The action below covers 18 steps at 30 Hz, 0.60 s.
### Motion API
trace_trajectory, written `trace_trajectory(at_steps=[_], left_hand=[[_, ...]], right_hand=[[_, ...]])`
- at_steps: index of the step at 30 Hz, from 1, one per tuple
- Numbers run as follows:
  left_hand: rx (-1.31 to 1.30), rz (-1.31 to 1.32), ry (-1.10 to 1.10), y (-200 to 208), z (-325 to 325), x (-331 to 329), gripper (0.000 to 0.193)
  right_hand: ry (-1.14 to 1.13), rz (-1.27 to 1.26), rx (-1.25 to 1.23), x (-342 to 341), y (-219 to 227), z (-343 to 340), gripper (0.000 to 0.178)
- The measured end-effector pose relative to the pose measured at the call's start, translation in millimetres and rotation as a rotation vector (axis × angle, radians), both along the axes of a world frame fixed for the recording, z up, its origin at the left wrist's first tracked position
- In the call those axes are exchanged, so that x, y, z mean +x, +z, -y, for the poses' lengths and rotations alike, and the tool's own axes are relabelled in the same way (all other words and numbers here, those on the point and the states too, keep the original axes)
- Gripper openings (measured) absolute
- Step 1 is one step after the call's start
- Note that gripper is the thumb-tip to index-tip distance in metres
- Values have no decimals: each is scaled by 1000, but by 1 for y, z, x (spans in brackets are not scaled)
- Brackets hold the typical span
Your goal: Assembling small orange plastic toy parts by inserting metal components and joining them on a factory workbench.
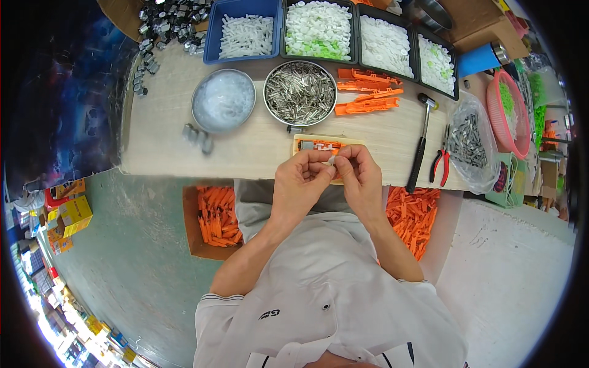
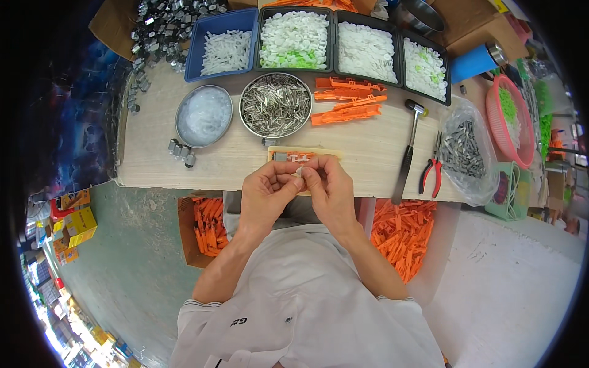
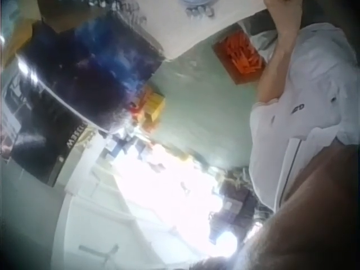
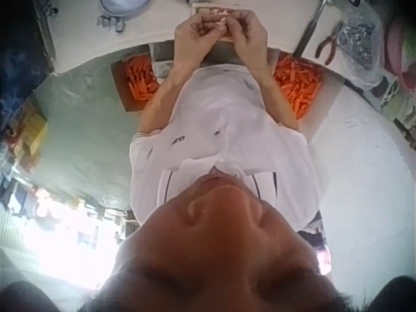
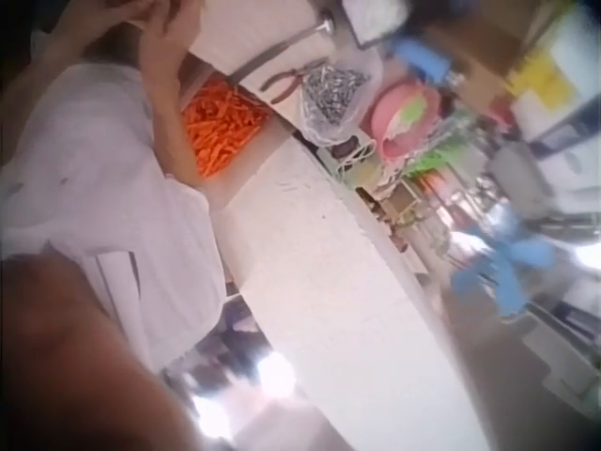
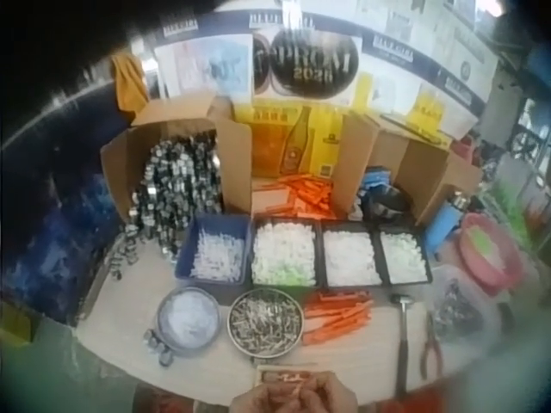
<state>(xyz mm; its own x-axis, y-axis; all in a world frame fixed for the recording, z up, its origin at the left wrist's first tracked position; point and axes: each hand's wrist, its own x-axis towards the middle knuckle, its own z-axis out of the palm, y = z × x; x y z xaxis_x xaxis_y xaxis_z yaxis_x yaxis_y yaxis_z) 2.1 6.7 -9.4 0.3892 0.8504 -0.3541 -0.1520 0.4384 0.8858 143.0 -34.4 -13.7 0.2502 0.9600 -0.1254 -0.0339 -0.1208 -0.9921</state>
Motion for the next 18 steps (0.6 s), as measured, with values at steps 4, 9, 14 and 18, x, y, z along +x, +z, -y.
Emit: trace_trajectory(at_steps=[4,9,14,18], left_hand=[[-9,-17,2,0,-1,-2,18],[-14,-27,-10,3,-1,-4,17],[7,-59,-26,0,-1,-5,18],[-13,-20,-41,2,-1,-7,17]], right_hand=[[31,117,20,-2,0,3,7],[42,275,107,-1,-5,7,5],[13,129,59,-2,-2,3,5],[91,586,385,9,-6,2,9]])
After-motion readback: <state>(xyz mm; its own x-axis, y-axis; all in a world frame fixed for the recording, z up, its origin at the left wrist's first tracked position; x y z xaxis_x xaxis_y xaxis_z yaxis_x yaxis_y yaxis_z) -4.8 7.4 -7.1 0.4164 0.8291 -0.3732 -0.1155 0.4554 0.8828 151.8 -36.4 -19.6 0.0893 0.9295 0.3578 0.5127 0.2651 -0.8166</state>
